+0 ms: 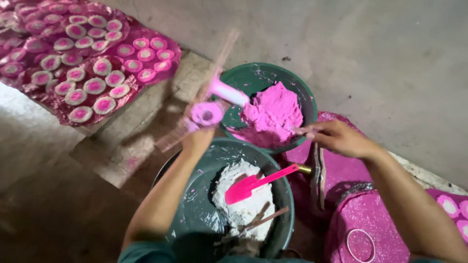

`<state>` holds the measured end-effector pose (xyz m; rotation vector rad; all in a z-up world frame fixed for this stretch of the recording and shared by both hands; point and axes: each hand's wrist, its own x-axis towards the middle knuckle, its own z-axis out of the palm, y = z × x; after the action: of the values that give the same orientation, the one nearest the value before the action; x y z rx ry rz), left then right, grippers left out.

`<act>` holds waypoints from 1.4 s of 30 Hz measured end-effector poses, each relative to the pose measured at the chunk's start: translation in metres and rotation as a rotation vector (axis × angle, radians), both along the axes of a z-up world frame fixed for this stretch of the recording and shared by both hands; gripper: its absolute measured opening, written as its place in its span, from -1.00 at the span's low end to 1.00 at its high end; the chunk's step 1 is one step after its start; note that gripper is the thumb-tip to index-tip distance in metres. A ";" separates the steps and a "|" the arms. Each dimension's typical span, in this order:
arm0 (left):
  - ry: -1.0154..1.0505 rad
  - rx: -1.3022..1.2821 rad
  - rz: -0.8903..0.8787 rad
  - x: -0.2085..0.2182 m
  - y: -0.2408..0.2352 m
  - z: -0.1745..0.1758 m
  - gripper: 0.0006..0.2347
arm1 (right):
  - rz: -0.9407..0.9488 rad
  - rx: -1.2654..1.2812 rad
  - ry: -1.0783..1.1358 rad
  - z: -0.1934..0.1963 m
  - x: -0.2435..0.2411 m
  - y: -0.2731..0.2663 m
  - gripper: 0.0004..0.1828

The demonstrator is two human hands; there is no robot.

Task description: The person uses a wooden mallet to press a metal ring into a pink glittery sheet, creating circular cutouts. They then scoop white powder from a green bucket and apply it to the cutouts using a pink spatula. The finished pink and white circular items are arranged on a nearby tray.

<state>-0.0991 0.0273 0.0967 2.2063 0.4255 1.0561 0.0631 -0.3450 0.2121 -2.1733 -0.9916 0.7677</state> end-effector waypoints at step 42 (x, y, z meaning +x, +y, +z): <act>0.459 0.339 0.084 -0.130 -0.128 0.029 -0.49 | 0.011 0.532 -0.176 -0.069 -0.206 0.005 -0.50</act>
<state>-0.2287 -0.1010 0.1259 2.7665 0.5741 0.6917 -0.1425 -0.3399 0.1433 -1.7869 -1.1432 0.2704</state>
